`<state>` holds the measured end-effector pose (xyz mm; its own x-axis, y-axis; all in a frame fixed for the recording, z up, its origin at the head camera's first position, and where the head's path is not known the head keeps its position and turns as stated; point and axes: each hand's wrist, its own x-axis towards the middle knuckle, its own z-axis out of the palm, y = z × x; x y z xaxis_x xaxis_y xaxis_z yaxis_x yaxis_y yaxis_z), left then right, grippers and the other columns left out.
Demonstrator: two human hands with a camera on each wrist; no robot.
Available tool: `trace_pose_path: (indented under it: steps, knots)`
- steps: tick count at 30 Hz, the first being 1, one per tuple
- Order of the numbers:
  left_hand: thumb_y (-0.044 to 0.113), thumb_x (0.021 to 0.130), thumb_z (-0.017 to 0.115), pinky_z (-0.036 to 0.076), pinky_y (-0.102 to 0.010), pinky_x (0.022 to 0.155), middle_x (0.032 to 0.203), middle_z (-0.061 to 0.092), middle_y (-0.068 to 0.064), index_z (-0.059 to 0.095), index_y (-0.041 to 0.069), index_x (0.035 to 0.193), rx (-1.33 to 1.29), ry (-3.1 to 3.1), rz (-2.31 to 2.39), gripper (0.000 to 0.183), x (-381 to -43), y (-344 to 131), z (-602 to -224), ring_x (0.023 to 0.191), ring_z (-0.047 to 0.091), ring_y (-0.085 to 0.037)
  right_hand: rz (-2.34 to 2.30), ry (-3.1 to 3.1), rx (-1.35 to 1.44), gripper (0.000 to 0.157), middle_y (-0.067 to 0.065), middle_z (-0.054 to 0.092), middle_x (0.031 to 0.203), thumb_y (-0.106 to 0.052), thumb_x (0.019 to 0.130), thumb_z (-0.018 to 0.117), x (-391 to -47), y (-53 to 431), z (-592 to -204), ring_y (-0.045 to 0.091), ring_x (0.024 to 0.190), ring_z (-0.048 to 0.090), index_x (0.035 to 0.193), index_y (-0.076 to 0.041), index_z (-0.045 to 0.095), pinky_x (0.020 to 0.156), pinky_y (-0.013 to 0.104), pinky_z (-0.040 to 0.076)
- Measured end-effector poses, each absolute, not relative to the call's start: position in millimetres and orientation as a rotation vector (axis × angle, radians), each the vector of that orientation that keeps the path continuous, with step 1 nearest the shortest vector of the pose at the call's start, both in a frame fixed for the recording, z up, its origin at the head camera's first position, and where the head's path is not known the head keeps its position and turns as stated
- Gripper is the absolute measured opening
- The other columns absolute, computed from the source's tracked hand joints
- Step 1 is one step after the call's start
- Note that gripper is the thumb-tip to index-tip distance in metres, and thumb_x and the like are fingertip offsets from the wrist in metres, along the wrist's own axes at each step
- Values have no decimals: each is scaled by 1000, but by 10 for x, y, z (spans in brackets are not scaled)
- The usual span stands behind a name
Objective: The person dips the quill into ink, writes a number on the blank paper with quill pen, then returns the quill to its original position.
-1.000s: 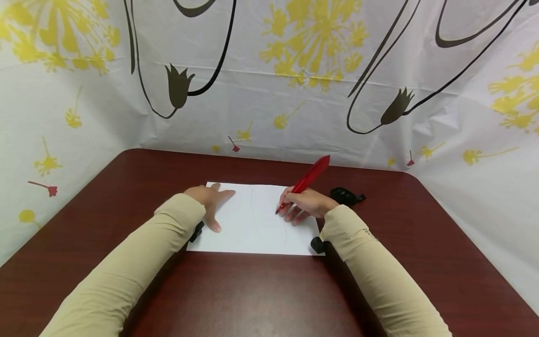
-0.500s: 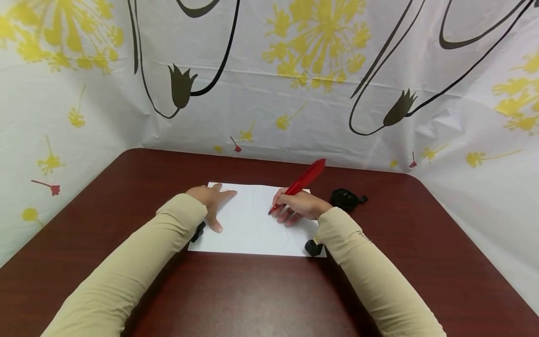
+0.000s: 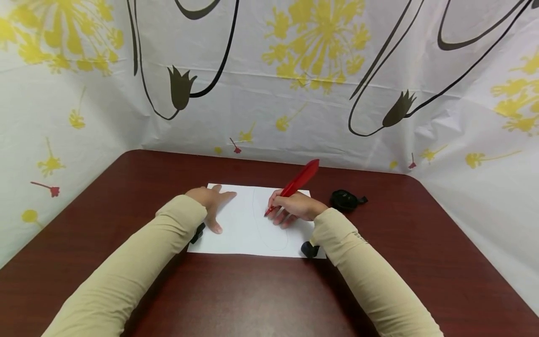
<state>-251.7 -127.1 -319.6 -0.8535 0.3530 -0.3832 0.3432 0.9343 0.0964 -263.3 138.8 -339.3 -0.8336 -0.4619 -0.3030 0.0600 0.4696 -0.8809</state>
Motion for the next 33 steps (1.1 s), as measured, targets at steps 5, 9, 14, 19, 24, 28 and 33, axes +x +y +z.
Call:
trace_pose_path:
  steps: [5, 9, 14, 19, 24, 28, 33]
  knots:
    - [49, 67, 86, 32, -65, 100, 159, 12, -22, 17, 25, 156, 485, 2686, 47, 115, -2533, -1278, -3205, 138, 20, -52, -1350, 2215, -347, 21, 15, 70, 92, -16, 96, 45, -2630, 1356, -3395, 25, 69, 68, 97, -4, 62, 63, 40, 57]
    - [49, 67, 86, 31, -65, 100, 159, 11, -22, 17, 26, 156, 477, 2685, 56, 116, -2530, -1280, -3207, 138, 20, -52, -1340, 2212, -376, 22, 15, 70, 91, -16, 95, 44, -2618, 1322, -3400, 25, 69, 68, 97, -4, 62, 63, 41, 57]
    - [50, 67, 85, 31, -64, 101, 159, 12, -22, 17, 25, 157, 485, 2684, 47, 116, -2520, -1276, -3204, 138, 21, -51, -1338, 2220, -377, 20, 15, 70, 91, -15, 95, 45, -2608, 1307, -3407, 25, 69, 68, 97, -5, 62, 63, 41, 57]
    - [50, 67, 86, 32, -63, 101, 159, 12, -22, 17, 24, 156, 479, 2685, 45, 116, -2504, -1265, -3190, 138, 21, -51, -1326, 2218, -375, 19, 15, 70, 91, -16, 95, 47, -2595, 1286, -3406, 26, 70, 68, 98, -5, 62, 64, 41, 57]
    - [50, 66, 86, 31, -64, 102, 159, 12, -22, 17, 25, 156, 467, 2689, 49, 116, -2512, -1259, -3188, 138, 20, -52, -1304, 2216, -393, 18, 15, 70, 91, -16, 94, 48, -2575, 1257, -3391, 26, 70, 68, 99, -5, 62, 64, 41, 57]
    - [50, 66, 86, 30, -64, 102, 159, 12, -22, 17, 25, 156, 470, 2692, 51, 116, -2508, -1259, -3185, 138, 19, -52, -1298, 2222, -398, 18, 15, 70, 92, -16, 94, 48, -2583, 1250, -3390, 27, 71, 68, 99, -6, 62, 64, 41, 57]
    - [51, 66, 86, 30, -63, 103, 158, 12, -23, 18, 24, 156, 482, 2694, 42, 116, -2509, -1266, -3192, 138, 20, -52, -1297, 2216, -409, 18, 15, 70, 91, -15, 95, 47, -2582, 1236, -3389, 26, 70, 68, 98, -5, 61, 63, 41, 57]
